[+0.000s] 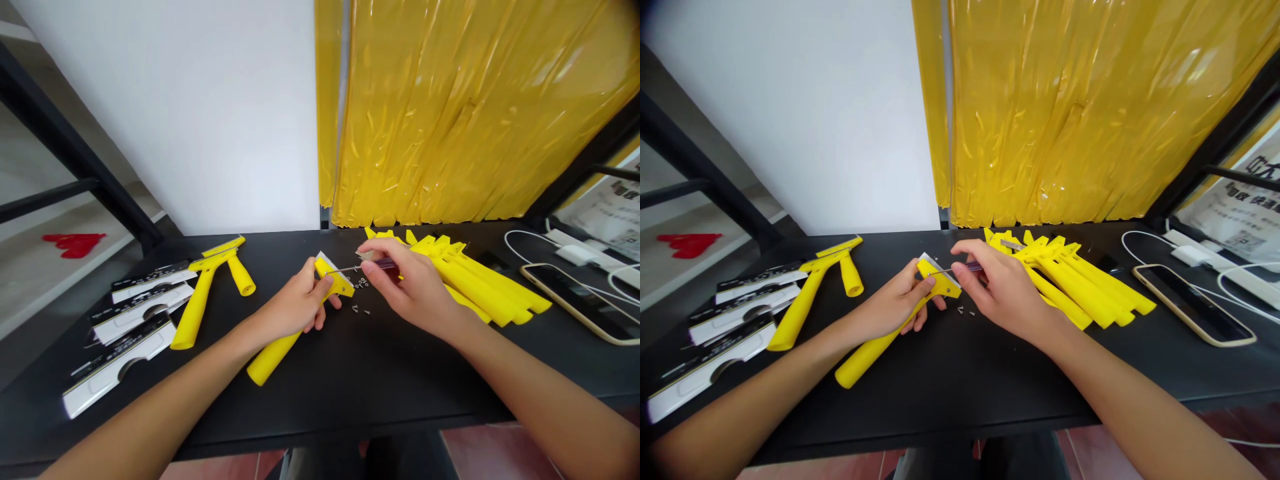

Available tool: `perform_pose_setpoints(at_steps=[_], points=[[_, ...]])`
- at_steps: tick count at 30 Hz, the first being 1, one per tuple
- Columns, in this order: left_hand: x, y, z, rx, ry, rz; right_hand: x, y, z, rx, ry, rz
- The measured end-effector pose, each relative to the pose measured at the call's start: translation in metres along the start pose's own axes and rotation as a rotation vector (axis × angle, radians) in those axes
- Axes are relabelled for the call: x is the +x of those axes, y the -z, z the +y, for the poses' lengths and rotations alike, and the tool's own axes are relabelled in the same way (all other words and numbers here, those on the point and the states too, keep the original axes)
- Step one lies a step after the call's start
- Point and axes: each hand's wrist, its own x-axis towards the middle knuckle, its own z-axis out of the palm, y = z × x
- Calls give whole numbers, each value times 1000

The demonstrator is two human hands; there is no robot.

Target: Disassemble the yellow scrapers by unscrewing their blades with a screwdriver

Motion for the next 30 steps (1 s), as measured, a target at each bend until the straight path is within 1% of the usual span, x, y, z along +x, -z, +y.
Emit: perform_pose_setpoints(at_steps=[2, 3, 8, 14, 19, 22, 25, 28, 30], points=[[0, 0, 0, 3, -5, -4, 0, 1, 1, -31, -57, 2], [0, 0, 0, 4, -5, -10, -1, 1, 1, -32, -62, -1], [-1, -1, 1, 14, 6, -27, -2, 0, -1, 57, -10, -2], [-1, -1, 0, 44, -7, -7, -1, -1, 1, 102, -29, 37], [-1, 5, 3, 104, -42, 28, 1, -2, 6, 112, -38, 59], [-2, 8, 6, 92, -60, 36, 1, -2, 5, 156, -41, 94], [-3, 10, 8, 66, -69, 39, 1, -1, 2, 188, 44, 72], [-2, 10, 8, 32, -60, 81, 2, 0, 1, 131, 181, 19], [-1, 11, 8, 5, -55, 115, 2, 1, 1, 82, 244, 2]])
